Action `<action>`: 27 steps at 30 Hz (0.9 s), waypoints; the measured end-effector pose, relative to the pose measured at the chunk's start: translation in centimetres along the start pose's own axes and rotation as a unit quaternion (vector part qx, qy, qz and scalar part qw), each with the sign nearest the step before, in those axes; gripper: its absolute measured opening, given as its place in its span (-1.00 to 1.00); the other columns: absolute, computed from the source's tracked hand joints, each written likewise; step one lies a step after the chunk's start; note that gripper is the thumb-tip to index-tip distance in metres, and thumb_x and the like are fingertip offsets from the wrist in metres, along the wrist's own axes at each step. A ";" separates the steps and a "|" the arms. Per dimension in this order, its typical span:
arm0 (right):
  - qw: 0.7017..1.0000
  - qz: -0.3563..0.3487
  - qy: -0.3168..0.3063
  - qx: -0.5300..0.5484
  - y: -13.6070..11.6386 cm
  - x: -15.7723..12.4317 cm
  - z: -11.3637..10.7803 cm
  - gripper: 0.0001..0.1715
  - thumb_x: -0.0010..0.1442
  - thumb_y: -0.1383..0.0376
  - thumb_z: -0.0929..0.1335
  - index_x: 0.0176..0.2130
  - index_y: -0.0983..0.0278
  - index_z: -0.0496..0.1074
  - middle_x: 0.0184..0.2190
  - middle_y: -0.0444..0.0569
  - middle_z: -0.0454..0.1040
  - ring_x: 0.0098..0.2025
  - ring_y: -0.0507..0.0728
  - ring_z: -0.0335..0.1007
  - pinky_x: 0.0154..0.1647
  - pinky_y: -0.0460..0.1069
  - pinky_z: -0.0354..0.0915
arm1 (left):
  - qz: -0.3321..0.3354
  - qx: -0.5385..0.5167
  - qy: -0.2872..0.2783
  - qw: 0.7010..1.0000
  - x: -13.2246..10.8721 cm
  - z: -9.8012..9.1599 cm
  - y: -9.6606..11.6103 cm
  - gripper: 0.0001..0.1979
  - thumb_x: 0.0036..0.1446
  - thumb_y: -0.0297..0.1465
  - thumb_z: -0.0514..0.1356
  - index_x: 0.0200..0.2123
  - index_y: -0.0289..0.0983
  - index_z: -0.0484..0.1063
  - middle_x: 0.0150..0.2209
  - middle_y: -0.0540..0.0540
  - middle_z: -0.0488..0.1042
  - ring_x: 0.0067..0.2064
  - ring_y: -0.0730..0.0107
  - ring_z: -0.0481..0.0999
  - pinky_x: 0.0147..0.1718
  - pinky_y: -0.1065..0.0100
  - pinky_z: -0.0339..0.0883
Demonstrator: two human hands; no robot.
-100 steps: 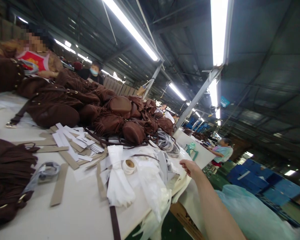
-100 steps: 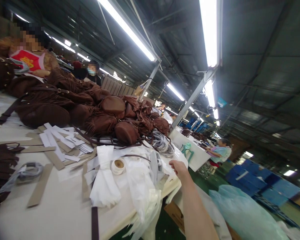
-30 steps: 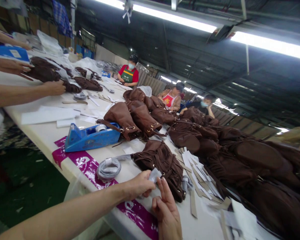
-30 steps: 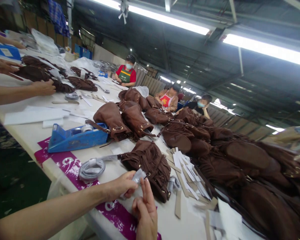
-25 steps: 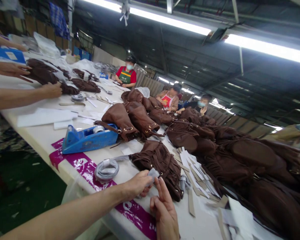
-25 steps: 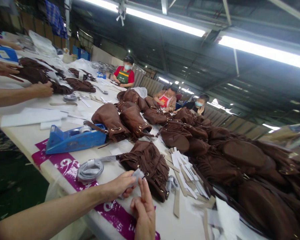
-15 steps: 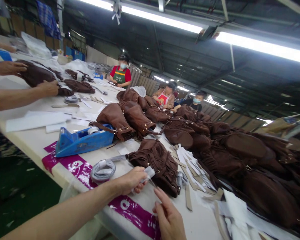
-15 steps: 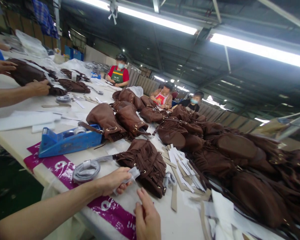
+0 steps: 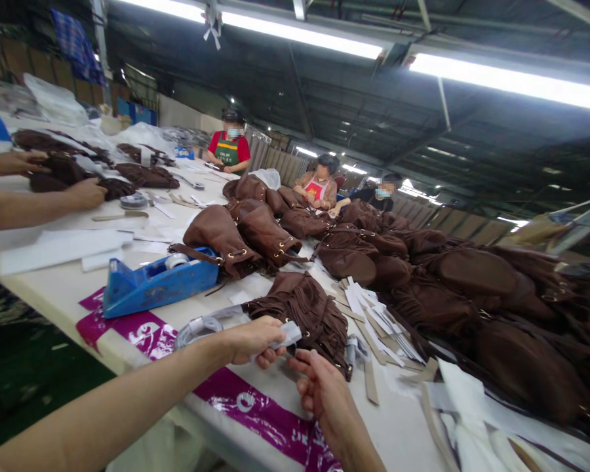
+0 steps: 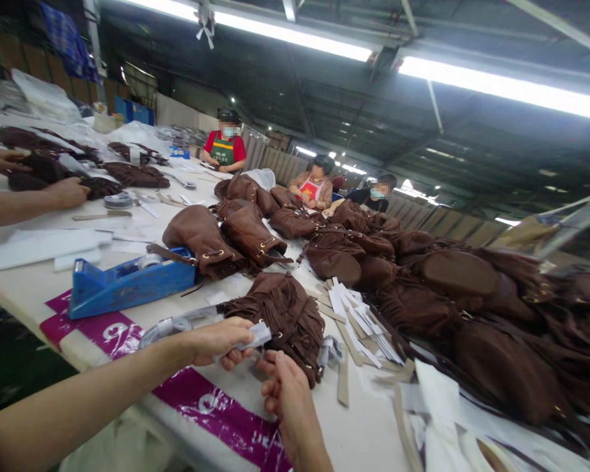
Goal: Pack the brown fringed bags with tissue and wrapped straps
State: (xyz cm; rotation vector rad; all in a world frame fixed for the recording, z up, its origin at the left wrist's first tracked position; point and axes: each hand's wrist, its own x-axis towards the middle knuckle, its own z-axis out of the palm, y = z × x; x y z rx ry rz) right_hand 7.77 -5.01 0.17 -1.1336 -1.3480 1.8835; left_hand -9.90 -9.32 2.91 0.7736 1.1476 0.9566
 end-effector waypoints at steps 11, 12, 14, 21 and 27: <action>0.999 0.009 -0.042 -0.023 1.5 1.6 1.6 -0.48 -0.26 0.00 0.54 -0.56 0.33 0.37 -0.79 -0.27 0.22 -0.77 -0.15 -0.02 -0.74 -0.20 -0.13 | -0.023 0.054 0.007 0.998 -0.9 0.9 0.2 -0.96 -0.01 -0.48 0.05 -0.42 -0.26 0.20 -0.60 0.09 0.23 -0.68 0.62 0.09 -0.68 0.58 -0.05; 0.999 0.006 -0.040 -0.027 1.7 1.9 1.9 -0.51 -0.25 0.02 0.54 -0.56 0.34 0.37 -0.80 -0.26 0.23 -0.78 -0.14 -0.01 -0.75 -0.20 -0.12 | -0.008 0.087 0.016 0.996 -1.1 1.1 0.0 -0.98 0.02 -0.46 0.05 -0.41 -0.27 0.22 -0.60 0.08 0.24 -0.68 0.60 0.13 -0.68 0.57 -0.02; 0.999 -0.005 -0.033 -0.026 1.9 2.5 2.4 -0.55 -0.23 0.06 0.53 -0.56 0.34 0.38 -0.79 -0.24 0.26 -0.77 -0.14 0.01 -0.74 -0.19 -0.09 | 0.031 0.150 0.036 0.988 -1.5 1.4 -0.4 -0.96 0.08 -0.41 0.04 -0.36 -0.25 0.24 -0.60 0.08 0.24 -0.69 0.56 0.18 -0.69 0.54 0.01; 1.000 -0.029 0.005 0.006 2.3 3.0 2.8 -0.57 -0.23 0.09 0.52 -0.55 0.30 0.32 -0.80 -0.31 0.19 -0.76 -0.14 -0.04 -0.74 -0.18 -0.16 | 0.077 0.150 0.009 0.986 -2.3 1.8 -1.0 -0.86 0.17 -0.33 0.02 -0.20 -0.22 0.18 -0.64 0.11 0.27 -0.73 0.53 0.17 -0.71 0.54 0.06; 0.997 -0.021 -0.041 0.059 2.0 2.6 2.5 -0.71 -0.27 0.26 0.48 -0.56 0.29 0.31 -0.76 -0.31 0.16 -0.72 -0.12 0.01 -0.70 -0.17 -0.13 | 0.066 0.143 0.086 0.984 -1.1 2.2 -2.4 -0.77 0.16 -0.35 0.07 -0.14 -0.22 0.08 -0.68 0.14 0.27 -0.73 0.50 0.20 -0.73 0.53 0.09</action>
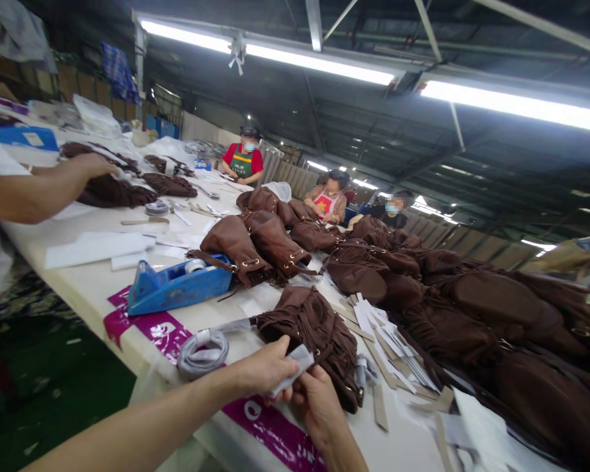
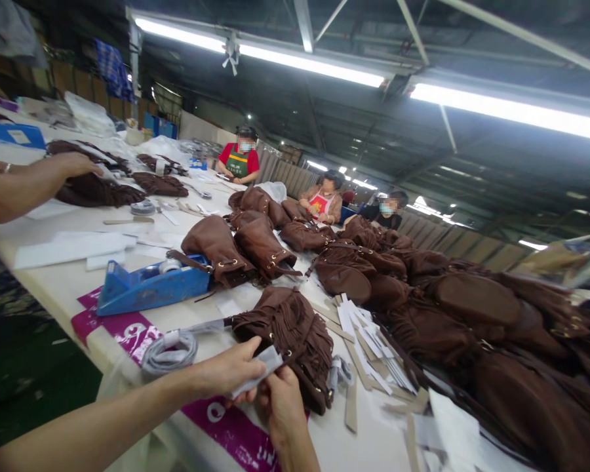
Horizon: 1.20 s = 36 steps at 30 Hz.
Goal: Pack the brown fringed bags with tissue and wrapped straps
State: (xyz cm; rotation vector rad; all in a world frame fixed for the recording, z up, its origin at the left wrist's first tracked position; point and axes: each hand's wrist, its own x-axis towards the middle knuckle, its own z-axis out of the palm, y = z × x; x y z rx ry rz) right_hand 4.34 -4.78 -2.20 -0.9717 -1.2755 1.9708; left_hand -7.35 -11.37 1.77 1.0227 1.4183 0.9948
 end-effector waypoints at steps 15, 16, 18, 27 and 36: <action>0.985 0.059 -0.044 0.159 0.0 0.4 -1.0 -0.57 -0.30 0.17 0.59 -0.43 0.29 0.46 -0.62 -0.21 0.36 -0.68 -0.12 0.04 -0.68 -0.19 -0.06 | -0.068 -0.376 -0.198 0.903 1.1 -0.5 -2.2 -0.46 -0.17 -0.20 0.43 -0.28 -0.22 0.15 -0.55 0.06 0.34 -0.69 0.71 0.12 -0.70 0.67 -0.08; 0.985 0.054 -0.045 0.158 -0.2 0.4 -0.7 -0.54 -0.31 0.16 0.60 -0.42 0.29 0.46 -0.61 -0.20 0.36 -0.68 -0.14 0.02 -0.69 -0.20 -0.07 | -0.056 -0.374 -0.183 0.907 1.3 -0.4 -2.4 -0.44 -0.18 -0.17 0.43 -0.27 -0.22 0.16 -0.55 0.05 0.34 -0.68 0.70 0.14 -0.70 0.66 -0.07; 0.986 0.045 -0.061 0.150 -0.7 0.1 -0.2 -0.48 -0.35 0.16 0.62 -0.41 0.32 0.46 -0.66 -0.27 0.27 -0.70 -0.18 -0.10 -0.70 -0.22 -0.13 | -0.023 -0.321 -0.130 0.938 1.4 -0.2 -2.7 -0.44 -0.14 -0.09 0.39 -0.23 -0.24 0.18 -0.56 0.04 0.34 -0.66 0.64 0.21 -0.68 0.62 0.01; 0.975 -0.024 -0.033 -0.220 -2.0 -4.2 -5.2 -0.40 -0.11 -0.12 0.46 -0.25 0.29 0.51 -0.64 -0.11 0.44 -0.74 -0.04 0.14 -0.74 -0.14 -0.03 | 0.136 0.242 0.052 0.959 -3.3 -0.5 1.4 -0.83 0.12 -0.27 0.12 -0.37 -0.26 0.39 -0.45 -0.06 0.43 -0.35 0.27 0.45 -0.33 0.38 0.24; 0.770 -0.289 0.123 -0.555 -6.5 -5.9 -11.8 -0.71 0.20 0.11 0.26 -0.30 0.17 0.51 -0.40 -0.06 0.59 -0.37 0.16 0.52 -0.34 -0.05 0.39 | 0.193 0.474 0.162 0.844 -1.4 -5.0 6.8 -0.76 0.13 -0.47 -0.01 -0.44 -0.28 0.44 -0.44 -0.09 0.48 -0.35 0.35 0.45 -0.33 0.43 0.22</action>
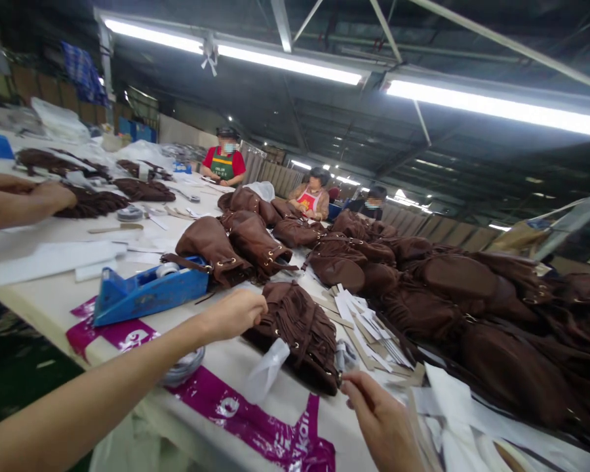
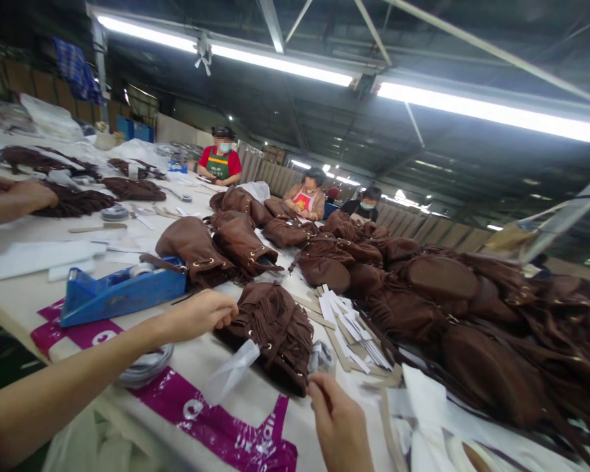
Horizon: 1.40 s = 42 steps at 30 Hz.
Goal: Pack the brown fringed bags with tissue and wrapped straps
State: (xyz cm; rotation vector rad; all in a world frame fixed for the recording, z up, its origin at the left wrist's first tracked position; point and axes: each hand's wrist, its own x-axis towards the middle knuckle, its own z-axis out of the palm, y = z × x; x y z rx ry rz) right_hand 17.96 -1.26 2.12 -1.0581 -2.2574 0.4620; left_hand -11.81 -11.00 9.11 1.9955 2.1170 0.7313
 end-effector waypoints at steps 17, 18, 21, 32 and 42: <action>0.940 -0.207 -0.097 -0.254 -2.8 6.8 10.5 -0.21 0.10 0.48 0.17 0.32 0.34 0.05 0.33 0.15 0.05 0.35 0.27 -0.06 0.26 0.28 0.00 | -0.325 -0.542 -0.220 0.743 0.4 11.8 2.0 -0.57 0.20 -0.15 0.01 -0.54 -0.35 0.34 -0.60 -0.11 0.42 -0.62 0.38 0.38 -0.52 0.34 0.32; 0.943 -0.221 -0.086 -0.234 -2.6 6.6 9.5 -0.22 0.11 0.45 0.19 0.31 0.34 0.05 0.33 0.15 0.05 0.35 0.28 -0.07 0.25 0.28 0.02 | -0.298 -0.503 -0.221 0.780 0.4 11.0 1.7 -0.56 0.19 -0.11 0.02 -0.55 -0.33 0.33 -0.62 -0.09 0.40 -0.63 0.38 0.36 -0.52 0.33 0.30; 0.957 -0.239 -0.026 -0.164 -1.6 5.5 5.1 -0.50 0.18 0.29 0.26 0.12 0.26 0.33 0.17 0.15 0.30 0.22 0.28 0.17 0.14 0.17 0.18 | -0.137 -0.251 -0.155 0.946 0.2 7.4 0.2 -0.52 0.24 -0.11 -0.07 -0.59 -0.29 0.28 -0.62 -0.05 0.34 -0.55 0.35 0.35 -0.42 0.32 0.28; 0.914 -0.125 0.052 -0.383 -1.2 3.7 6.9 -0.81 0.07 0.49 0.31 -0.33 0.23 0.39 -0.40 -0.03 0.40 -0.37 0.19 0.37 -0.37 0.02 0.23 | 0.106 0.231 -0.001 0.967 3.2 8.0 -2.9 -0.80 -0.01 -0.59 0.09 -0.26 -0.33 0.34 -0.14 -0.26 0.34 -0.13 0.13 0.37 -0.21 0.21 0.36; 0.918 -0.113 0.090 -0.369 3.6 5.7 7.0 -0.51 0.11 0.61 0.18 -0.02 0.26 0.29 -0.09 0.07 0.45 -0.34 0.08 0.50 -0.46 -0.10 0.32 | 0.136 0.256 0.007 0.957 4.6 7.2 -6.3 -0.82 0.16 -0.60 0.02 -0.23 -0.30 0.34 -0.23 -0.17 0.39 -0.31 0.32 0.44 -0.36 0.36 0.35</action>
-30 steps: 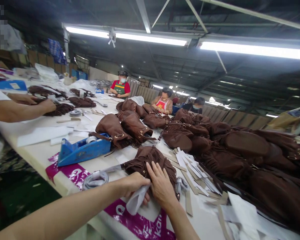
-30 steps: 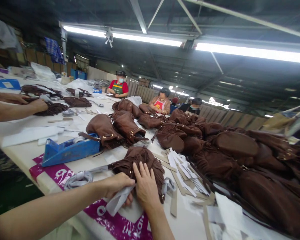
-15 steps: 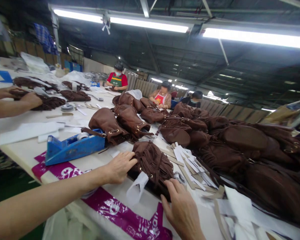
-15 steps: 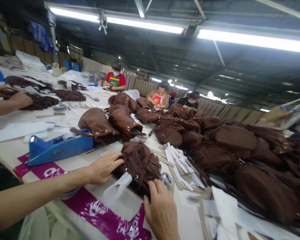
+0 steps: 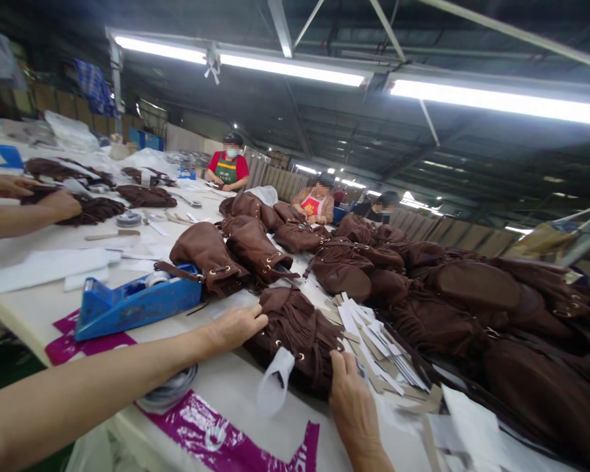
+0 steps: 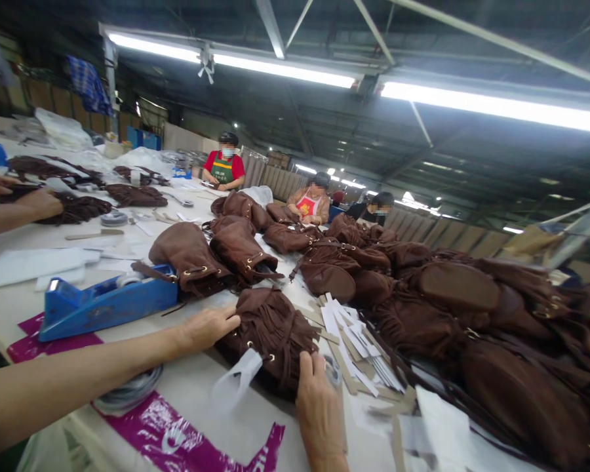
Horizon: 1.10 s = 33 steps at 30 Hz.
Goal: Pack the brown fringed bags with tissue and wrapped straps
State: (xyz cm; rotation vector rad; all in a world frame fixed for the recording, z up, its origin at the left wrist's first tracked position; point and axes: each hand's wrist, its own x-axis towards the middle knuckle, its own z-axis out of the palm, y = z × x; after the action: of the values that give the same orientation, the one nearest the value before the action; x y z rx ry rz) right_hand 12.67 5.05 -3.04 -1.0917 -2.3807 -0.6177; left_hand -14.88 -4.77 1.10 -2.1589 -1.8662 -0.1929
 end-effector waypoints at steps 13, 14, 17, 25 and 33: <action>0.980 -0.072 -0.034 0.180 0.0 1.3 -3.6 -0.72 0.26 0.40 0.22 -0.39 0.21 0.44 -0.28 0.01 0.46 -0.25 0.17 0.40 -0.16 0.08 0.29 | 0.012 -0.269 0.006 0.963 -0.7 -1.4 -1.0 -0.87 0.09 -0.53 0.15 -0.42 -0.27 0.49 -0.11 -0.12 0.38 -0.08 0.31 0.39 -0.04 0.35 0.26; 0.979 -0.073 -0.044 0.184 -0.1 1.3 -3.1 -0.74 0.26 0.42 0.22 -0.37 0.21 0.44 -0.30 0.00 0.45 -0.28 0.14 0.39 -0.20 0.04 0.29 | 0.014 -0.263 -0.004 0.965 -0.5 -1.2 -0.9 -0.91 0.05 -0.53 0.20 -0.44 -0.27 0.48 -0.14 -0.11 0.38 -0.11 0.32 0.39 -0.08 0.37 0.26; 0.976 -0.094 -0.078 0.181 -0.5 1.1 -2.0 -0.75 0.25 0.46 0.24 -0.35 0.22 0.44 -0.30 -0.03 0.44 -0.28 0.11 0.39 -0.24 -0.03 0.27 | 0.008 -0.246 -0.025 0.969 0.0 -0.7 -0.4 -0.91 -0.03 -0.49 0.27 -0.52 -0.29 0.42 -0.25 -0.08 0.36 -0.22 0.36 0.36 -0.22 0.41 0.26; 0.983 -0.102 -0.079 0.134 0.3 0.8 0.2 -0.77 0.23 0.50 0.25 -0.40 0.23 0.34 -0.34 -0.04 0.41 -0.28 0.15 0.33 -0.30 -0.02 0.20 | 0.018 -0.335 -0.032 0.942 -0.3 -1.2 -1.8 -0.79 -0.02 -0.54 0.17 -0.60 -0.31 0.20 -0.26 -0.05 0.30 -0.22 0.42 0.31 -0.17 0.42 0.23; 0.982 -0.099 -0.036 0.157 1.5 0.4 0.9 -0.76 0.26 0.47 0.22 -0.41 0.21 0.27 -0.37 -0.08 0.37 -0.30 0.13 0.29 -0.30 -0.01 0.16 | -0.025 -0.354 -0.047 0.934 -1.7 -1.1 -3.3 -0.84 0.02 -0.46 0.14 -0.54 -0.29 0.20 -0.33 -0.03 0.26 -0.29 0.41 0.28 -0.24 0.39 0.23</action>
State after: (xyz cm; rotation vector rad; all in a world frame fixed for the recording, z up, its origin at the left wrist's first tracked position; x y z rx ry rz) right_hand 13.41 6.60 -3.21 -0.7586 -2.5584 -0.2551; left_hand -18.32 -6.29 2.03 -2.5871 -2.1310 -0.9161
